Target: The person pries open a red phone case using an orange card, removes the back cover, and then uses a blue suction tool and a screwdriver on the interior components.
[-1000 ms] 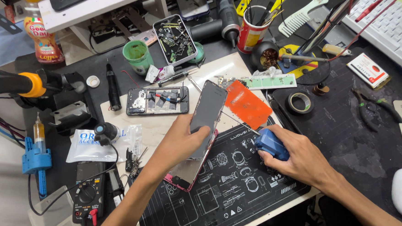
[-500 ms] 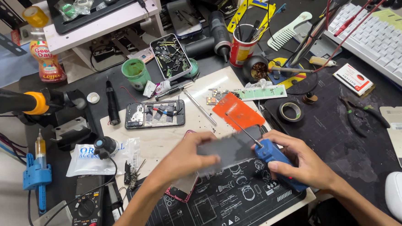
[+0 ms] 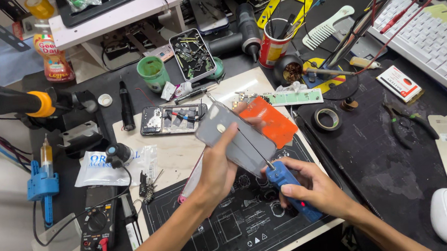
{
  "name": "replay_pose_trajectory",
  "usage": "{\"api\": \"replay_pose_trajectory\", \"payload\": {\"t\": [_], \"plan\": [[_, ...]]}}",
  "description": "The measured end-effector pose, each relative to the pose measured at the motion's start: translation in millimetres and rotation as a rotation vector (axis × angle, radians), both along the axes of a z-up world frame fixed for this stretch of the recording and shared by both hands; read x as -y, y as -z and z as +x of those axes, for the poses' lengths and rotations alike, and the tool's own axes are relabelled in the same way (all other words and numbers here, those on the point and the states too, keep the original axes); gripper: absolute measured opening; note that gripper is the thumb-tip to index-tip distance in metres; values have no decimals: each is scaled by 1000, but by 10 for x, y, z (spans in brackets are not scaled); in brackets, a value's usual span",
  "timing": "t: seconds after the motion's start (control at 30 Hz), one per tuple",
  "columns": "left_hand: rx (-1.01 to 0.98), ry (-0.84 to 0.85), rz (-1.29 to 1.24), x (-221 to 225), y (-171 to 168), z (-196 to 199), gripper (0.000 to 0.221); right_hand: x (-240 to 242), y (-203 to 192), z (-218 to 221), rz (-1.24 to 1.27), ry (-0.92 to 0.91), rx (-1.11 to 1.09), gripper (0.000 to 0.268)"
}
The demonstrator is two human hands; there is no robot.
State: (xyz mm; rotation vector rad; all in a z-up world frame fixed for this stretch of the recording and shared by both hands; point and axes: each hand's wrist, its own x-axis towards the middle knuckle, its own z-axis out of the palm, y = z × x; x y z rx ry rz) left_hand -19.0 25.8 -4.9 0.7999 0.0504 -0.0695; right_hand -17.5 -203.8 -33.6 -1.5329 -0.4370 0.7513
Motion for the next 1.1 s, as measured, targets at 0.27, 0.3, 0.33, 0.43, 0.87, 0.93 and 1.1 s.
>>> {"api": "replay_pose_trajectory", "payload": {"t": [0.27,0.3,0.33,0.43,0.87,0.93,1.1], "plan": [[34,-154,-217,-87,-45,383,65,-49,-209,6,-229,175,296,51],[78,-149,-224,-80,-59,373,68,-55,-250,3,-287,178,343,52],[112,-142,-233,-60,-64,335,71,-59,-283,-23,-348,182,382,52],[172,-123,-231,-65,-109,219,83,-88,-378,-126,-448,186,491,55],[27,-3,-249,-145,-240,174,119,-223,-323,-239,-533,129,609,59],[34,-30,-257,-170,-232,166,114,-213,-295,-254,-535,138,640,58],[153,-52,-334,-251,-236,165,106,-195,-246,-242,-545,172,656,59]]}}
